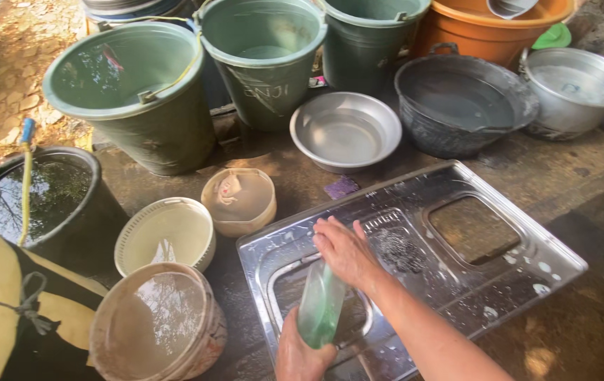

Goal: The person scrubs a stainless steel tray with a steel wool pad, rinses it with water from a nearby bucket, and applies liquid soap to continue cleaning. The tray is handled repeatedly, with both hands used to scrub and rinse different sections.

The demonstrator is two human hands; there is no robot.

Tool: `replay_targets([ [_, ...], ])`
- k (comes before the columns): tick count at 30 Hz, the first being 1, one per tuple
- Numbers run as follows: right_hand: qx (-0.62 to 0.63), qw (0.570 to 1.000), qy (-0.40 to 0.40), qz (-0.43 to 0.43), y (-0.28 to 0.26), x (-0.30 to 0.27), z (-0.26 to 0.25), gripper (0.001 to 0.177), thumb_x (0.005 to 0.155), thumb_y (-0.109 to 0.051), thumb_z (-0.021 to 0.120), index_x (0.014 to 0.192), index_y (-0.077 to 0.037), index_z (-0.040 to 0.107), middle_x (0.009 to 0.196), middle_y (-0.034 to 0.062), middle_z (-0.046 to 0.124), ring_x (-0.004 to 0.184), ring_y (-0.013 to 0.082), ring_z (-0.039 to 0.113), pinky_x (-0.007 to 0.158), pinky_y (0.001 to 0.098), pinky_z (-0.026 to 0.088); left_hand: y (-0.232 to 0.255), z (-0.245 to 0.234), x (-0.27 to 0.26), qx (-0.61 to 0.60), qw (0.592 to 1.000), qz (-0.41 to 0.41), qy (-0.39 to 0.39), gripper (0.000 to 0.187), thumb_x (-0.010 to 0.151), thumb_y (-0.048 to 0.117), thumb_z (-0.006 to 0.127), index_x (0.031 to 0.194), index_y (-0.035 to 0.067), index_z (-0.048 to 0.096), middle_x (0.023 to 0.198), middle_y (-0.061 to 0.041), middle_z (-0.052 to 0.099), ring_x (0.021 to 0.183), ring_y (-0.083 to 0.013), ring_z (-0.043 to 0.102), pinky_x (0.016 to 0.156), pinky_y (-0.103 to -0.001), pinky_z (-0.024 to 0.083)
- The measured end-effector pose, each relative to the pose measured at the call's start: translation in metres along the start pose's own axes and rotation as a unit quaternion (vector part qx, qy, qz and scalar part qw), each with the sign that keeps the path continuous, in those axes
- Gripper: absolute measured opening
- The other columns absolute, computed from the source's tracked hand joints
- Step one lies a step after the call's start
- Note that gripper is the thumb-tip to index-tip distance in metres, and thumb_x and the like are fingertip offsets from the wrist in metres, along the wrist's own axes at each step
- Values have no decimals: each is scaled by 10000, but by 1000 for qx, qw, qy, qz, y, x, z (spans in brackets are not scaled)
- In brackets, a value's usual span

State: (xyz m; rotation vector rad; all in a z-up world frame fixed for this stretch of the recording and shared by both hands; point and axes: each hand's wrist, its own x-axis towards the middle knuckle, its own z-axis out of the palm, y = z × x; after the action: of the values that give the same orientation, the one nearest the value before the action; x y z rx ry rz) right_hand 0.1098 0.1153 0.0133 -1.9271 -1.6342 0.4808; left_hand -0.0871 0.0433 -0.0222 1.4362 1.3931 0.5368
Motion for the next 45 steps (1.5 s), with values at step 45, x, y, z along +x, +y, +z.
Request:
replay_targets([
  [45,-35,997,-38,56,-64,-263,0,494,995,-427,459,1370,-133,589,1521,59,523,1518,250,310,1221,588,-38,-218,38,-177,24,978,186,96,862,514,192,873,1299,-3,576,1122,-219,735,1087,-338,747,979,-418,568],
])
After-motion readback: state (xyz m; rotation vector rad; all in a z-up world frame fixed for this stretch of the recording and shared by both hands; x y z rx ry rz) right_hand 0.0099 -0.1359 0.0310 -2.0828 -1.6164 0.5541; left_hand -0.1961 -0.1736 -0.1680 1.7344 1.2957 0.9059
